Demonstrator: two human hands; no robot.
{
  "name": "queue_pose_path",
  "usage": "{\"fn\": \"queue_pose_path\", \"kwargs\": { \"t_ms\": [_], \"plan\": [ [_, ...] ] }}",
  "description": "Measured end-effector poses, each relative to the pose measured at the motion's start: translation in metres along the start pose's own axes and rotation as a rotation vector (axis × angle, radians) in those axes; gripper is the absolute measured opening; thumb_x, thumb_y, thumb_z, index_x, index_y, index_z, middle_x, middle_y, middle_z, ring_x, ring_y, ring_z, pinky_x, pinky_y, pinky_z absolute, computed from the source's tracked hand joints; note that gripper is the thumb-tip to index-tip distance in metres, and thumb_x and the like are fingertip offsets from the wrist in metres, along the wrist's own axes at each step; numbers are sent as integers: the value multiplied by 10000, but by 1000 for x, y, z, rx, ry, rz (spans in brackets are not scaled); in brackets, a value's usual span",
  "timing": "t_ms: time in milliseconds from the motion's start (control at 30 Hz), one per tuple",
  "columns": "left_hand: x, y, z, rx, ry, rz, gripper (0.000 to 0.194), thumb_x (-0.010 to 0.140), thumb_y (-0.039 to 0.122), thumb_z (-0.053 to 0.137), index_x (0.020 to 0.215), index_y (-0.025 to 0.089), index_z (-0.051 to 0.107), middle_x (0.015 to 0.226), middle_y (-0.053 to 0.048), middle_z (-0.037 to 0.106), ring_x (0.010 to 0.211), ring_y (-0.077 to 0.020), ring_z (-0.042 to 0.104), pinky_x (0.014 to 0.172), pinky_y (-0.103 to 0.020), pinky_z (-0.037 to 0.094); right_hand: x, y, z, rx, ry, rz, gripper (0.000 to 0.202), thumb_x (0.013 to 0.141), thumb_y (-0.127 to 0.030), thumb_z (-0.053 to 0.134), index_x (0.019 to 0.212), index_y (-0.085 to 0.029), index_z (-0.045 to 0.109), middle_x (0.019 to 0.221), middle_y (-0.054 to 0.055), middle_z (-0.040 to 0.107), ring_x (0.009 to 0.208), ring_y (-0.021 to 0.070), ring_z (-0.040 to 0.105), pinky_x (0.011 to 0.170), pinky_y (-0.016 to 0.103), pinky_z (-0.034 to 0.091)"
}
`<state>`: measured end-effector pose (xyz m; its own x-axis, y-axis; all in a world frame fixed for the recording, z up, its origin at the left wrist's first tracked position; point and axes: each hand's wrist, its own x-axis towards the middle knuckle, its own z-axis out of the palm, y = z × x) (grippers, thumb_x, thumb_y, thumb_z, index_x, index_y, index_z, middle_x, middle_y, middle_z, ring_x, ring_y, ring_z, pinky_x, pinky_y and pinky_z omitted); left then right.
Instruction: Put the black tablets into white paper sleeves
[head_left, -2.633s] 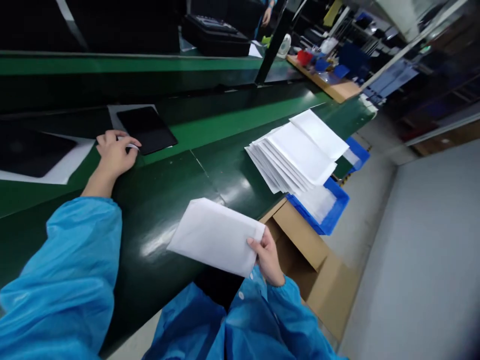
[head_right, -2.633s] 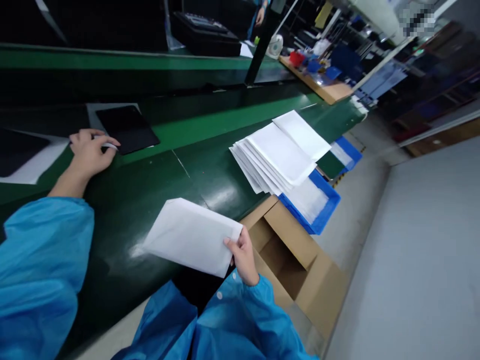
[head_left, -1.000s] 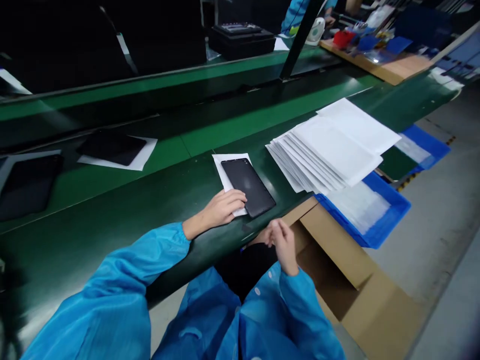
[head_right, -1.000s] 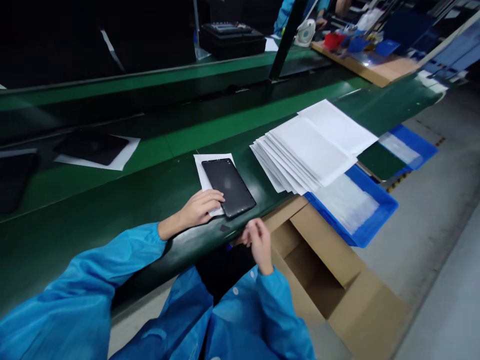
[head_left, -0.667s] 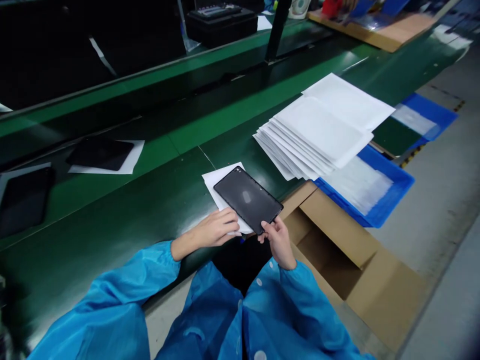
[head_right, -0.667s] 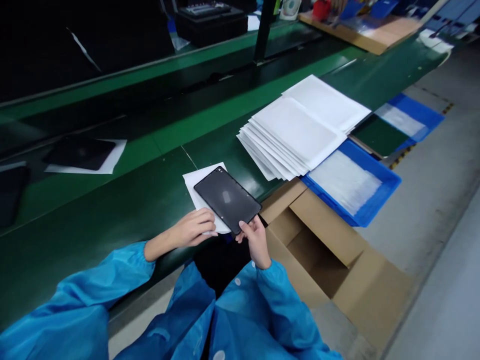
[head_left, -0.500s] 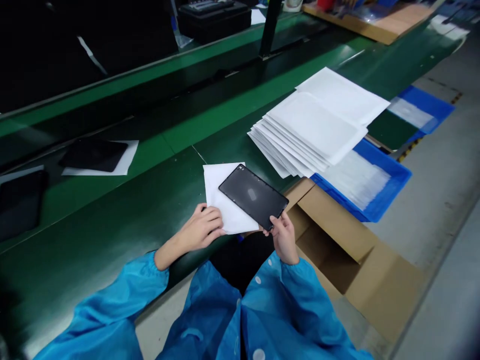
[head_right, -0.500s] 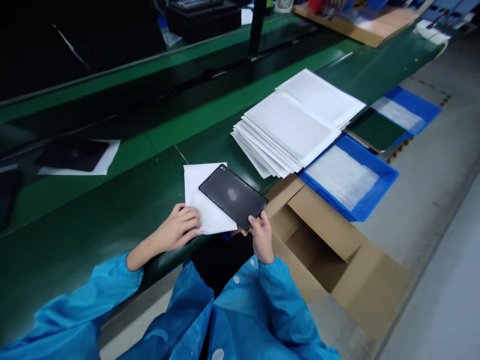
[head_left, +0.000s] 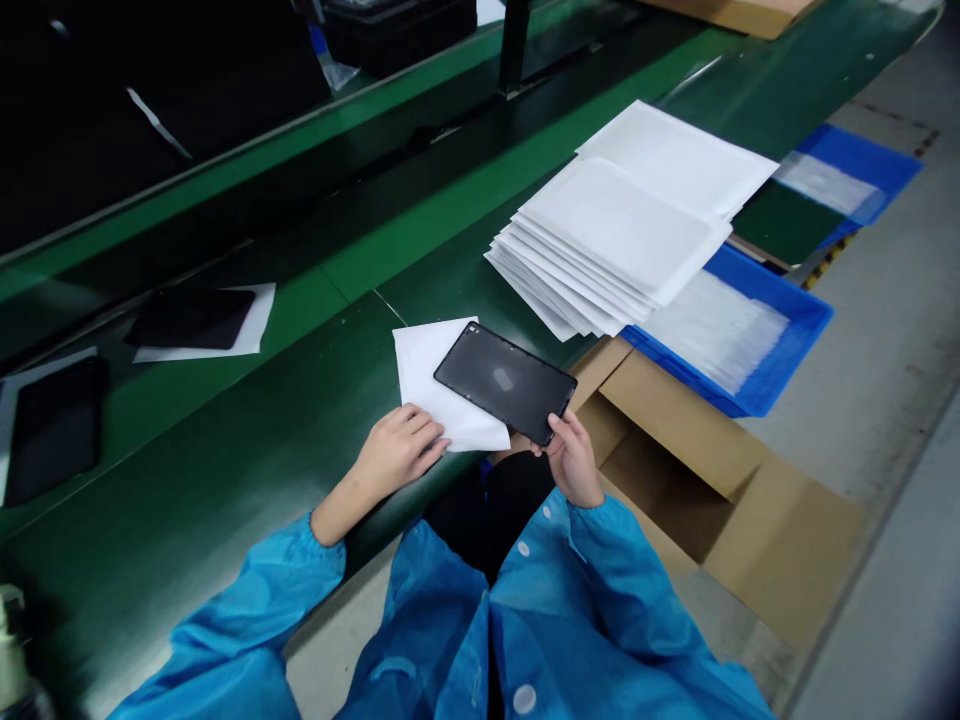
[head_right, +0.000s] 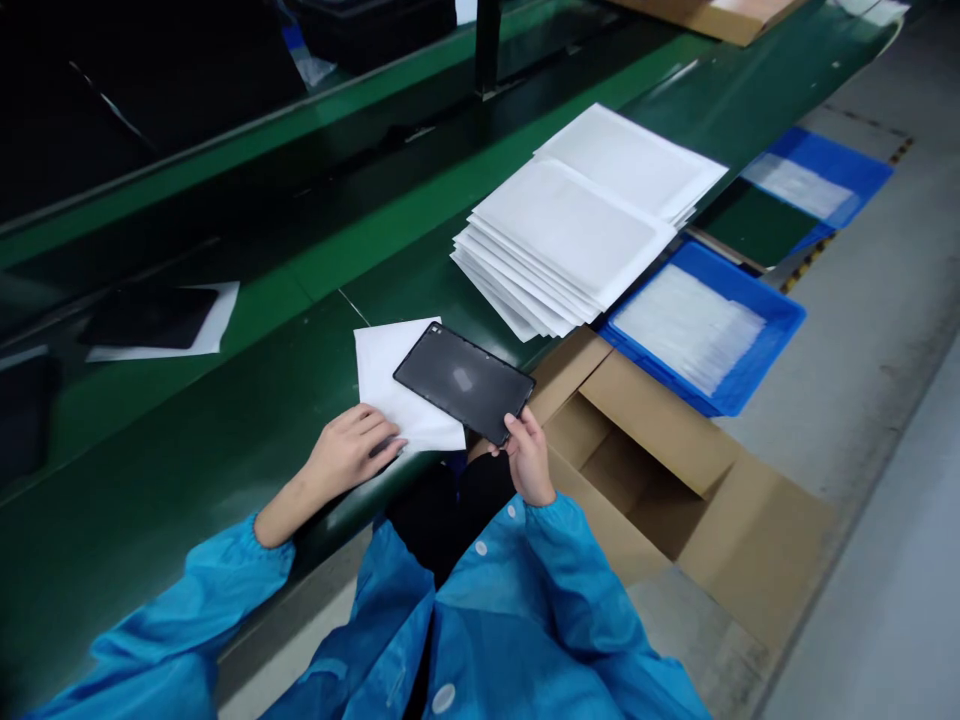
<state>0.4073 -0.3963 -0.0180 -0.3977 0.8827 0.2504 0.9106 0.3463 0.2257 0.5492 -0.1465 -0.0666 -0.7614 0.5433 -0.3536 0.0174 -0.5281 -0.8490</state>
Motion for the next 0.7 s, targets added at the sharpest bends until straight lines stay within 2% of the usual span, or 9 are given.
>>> {"fn": "queue_pose_path", "kwargs": {
  "t_ms": [133,267,400,533,700],
  "plan": [
    [-3,10,3,97,21,-122,247,1036,239,530,837,223,676,771,-60,698,795,-232,625,696,-335,491,-1,2,7,-2,-70,14,390,769,-506,860,991,-236,686,677,-42,649,489,123,545,430,258,471],
    [-1,6,-5,163,-101,-406,136,952,221,552,890,221,672,767,-75,720,770,-259,670,580,-333,399,-3,-1,12,26,-102,-4,402,755,-512,884,992,-246,701,672,-47,658,489,120,550,424,250,486],
    [6,-9,-25,119,-227,-660,170,958,354,551,934,229,663,767,-52,737,728,-264,707,595,-318,381,-10,-5,13,32,-110,14,414,738,-511,894,1019,-264,717,679,-45,675,484,128,552,394,251,472],
    [12,-17,-38,94,-294,-739,291,962,492,551,852,236,639,752,-50,745,750,-279,730,622,-315,399,-17,-3,13,16,-142,52,459,731,-577,887,1028,-267,726,674,-34,683,456,133,545,377,264,454],
    [15,-8,-42,186,-372,-736,254,944,419,545,906,209,683,870,-113,784,851,-327,763,645,-333,434,-20,5,8,23,-262,84,477,814,-608,833,1102,-250,704,639,-39,661,434,135,561,396,264,449]
  ]
}}
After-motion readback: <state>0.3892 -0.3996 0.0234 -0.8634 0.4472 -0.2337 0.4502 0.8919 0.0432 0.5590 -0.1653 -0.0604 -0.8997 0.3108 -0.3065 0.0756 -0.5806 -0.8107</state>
